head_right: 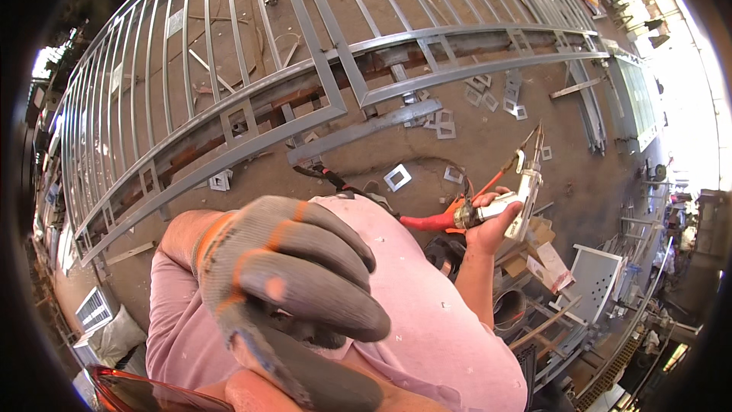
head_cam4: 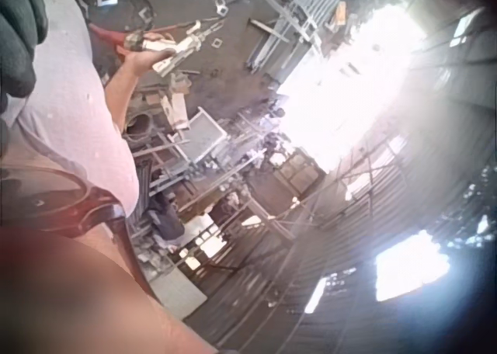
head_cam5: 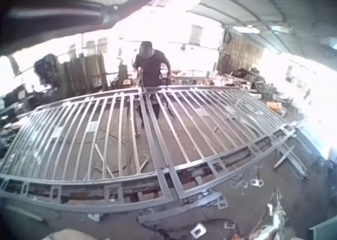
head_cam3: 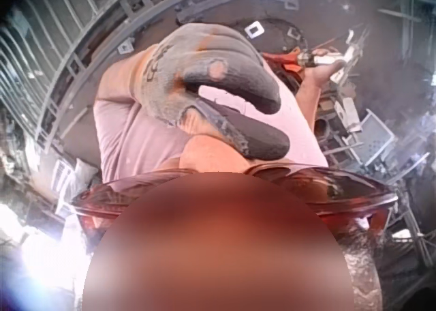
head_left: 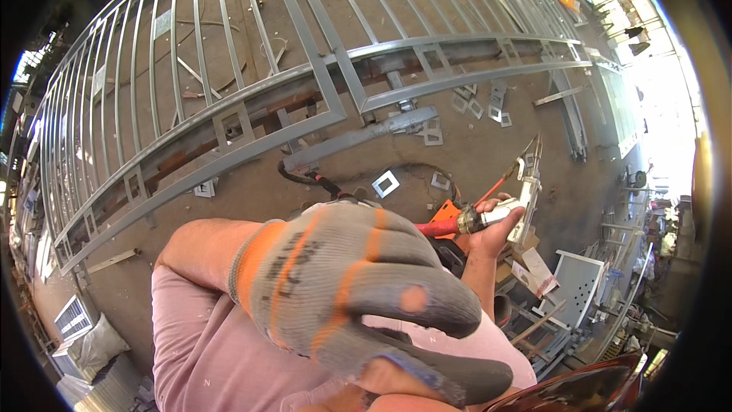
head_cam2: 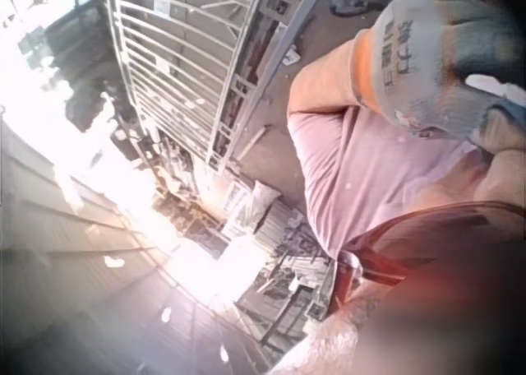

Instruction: The person welds joints on a large curved metal frame using a handheld welding torch. They move along the structure, applying welds at multiple intersections while holding the frame with a gloved hand.

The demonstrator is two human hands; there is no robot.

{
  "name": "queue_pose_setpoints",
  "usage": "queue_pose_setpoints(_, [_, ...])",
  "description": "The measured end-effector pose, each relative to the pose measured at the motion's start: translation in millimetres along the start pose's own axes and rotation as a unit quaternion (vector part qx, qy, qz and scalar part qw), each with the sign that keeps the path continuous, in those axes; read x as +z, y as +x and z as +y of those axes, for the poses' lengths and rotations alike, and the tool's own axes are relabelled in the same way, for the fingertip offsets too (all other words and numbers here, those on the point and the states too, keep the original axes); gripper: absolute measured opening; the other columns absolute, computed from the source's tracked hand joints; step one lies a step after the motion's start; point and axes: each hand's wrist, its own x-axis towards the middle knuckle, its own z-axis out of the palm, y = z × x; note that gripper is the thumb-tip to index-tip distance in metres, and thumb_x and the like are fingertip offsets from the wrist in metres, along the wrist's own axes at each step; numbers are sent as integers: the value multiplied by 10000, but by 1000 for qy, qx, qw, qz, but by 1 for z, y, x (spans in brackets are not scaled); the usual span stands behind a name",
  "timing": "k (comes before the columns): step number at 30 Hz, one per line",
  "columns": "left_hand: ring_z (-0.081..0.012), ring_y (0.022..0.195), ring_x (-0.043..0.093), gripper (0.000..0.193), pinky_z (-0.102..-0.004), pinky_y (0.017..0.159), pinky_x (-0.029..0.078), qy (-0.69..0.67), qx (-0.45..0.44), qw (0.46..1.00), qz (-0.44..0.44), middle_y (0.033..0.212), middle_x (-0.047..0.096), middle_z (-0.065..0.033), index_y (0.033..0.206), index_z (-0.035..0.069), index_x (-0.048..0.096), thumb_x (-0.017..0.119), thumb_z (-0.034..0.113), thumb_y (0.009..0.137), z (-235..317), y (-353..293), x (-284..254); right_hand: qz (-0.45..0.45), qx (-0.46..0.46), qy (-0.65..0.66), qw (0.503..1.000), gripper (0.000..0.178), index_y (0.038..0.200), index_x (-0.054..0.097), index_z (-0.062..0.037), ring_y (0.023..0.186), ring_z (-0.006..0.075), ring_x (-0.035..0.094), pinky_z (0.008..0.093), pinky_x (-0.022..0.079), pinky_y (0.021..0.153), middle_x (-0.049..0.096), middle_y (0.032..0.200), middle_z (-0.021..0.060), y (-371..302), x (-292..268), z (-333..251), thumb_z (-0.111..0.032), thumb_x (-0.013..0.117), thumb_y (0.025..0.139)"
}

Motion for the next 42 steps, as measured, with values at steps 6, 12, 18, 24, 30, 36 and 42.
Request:
queue_pose_setpoints(6, [-268, 1008, 755, 357, -404, 896, 625, 73, -207, 975, 31, 1189, 773, -135, 1238, 75, 720, 841, 71, 902, -42, -14, -13, -97, 10, -22, 995, 723, 1260, 580, -81, 797, 197, 617, 354, 522, 787, 617, 823, 44, 35, -9, 8, -765, 617, 1029])
queue_pose_setpoints(12, [-259, 999, 751, 499, -366, 900, 605, 287, -393, 871, 64, 1147, 757, -107, 1315, 58, 674, 914, 155, 888, -161, -112, 11, -169, 40, -34, 984, 575, 1287, 575, -36, 808, 197, 618, 378, 535, 812, 617, 845, 57, 69, 25, 23, -544, 731, 1067])
queue_pose_setpoints(18, [-349, 1192, 727, 521, -444, 1033, 574, 272, -517, 808, -76, 1311, 730, -143, 1375, 82, 670, 775, 375, 959, -217, -150, 24, -246, 53, -224, 942, 224, 1276, 644, -21, 820, 111, 659, 302, 559, 758, 666, 916, 29, 95, 93, 32, -85, 731, 1079])
queue_pose_setpoints(24, [-378, 1265, 663, 573, -481, 1095, 528, 359, -523, 768, -87, 1316, 703, -167, 1355, 71, 656, 810, 415, 923, -240, -212, -12, -295, 62, -373, 878, 152, 1157, 721, -27, 761, 46, 610, 257, 524, 680, 681, 893, -26, 103, 177, 43, -34, 788, 1020])
queue_pose_setpoints(30, [-441, 1313, 582, 777, -577, 1162, 461, 454, -502, 734, 49, 1397, 600, -196, 1391, 62, 590, 897, 393, 760, -231, -310, -61, -310, 17, -480, 821, 246, 1157, 730, -7, 662, 224, 627, 335, 548, 687, 695, 773, 93, 114, 223, 86, -82, 824, 942])
queue_pose_setpoints(36, [-510, 1440, 505, 898, -667, 1240, 396, 464, -488, 738, 39, 1539, 525, -248, 1435, 24, 541, 927, 428, 733, -224, -365, -69, -301, 34, -495, 814, 276, 1189, 730, 7, 672, 181, 619, 329, 539, 682, 709, 790, 70, 109, 266, 127, -64, 819, 938])
queue_pose_setpoints(42, [-513, 1361, 569, 784, -681, 1177, 454, 433, -447, 780, 63, 1480, 576, -252, 1413, 36, 539, 864, 490, 862, -229, -368, -72, -274, 71, -506, 815, 282, 1201, 724, 16, 728, 158, 671, 312, 552, 718, 734, 836, 78, 109, 289, 157, -51, 800, 937])
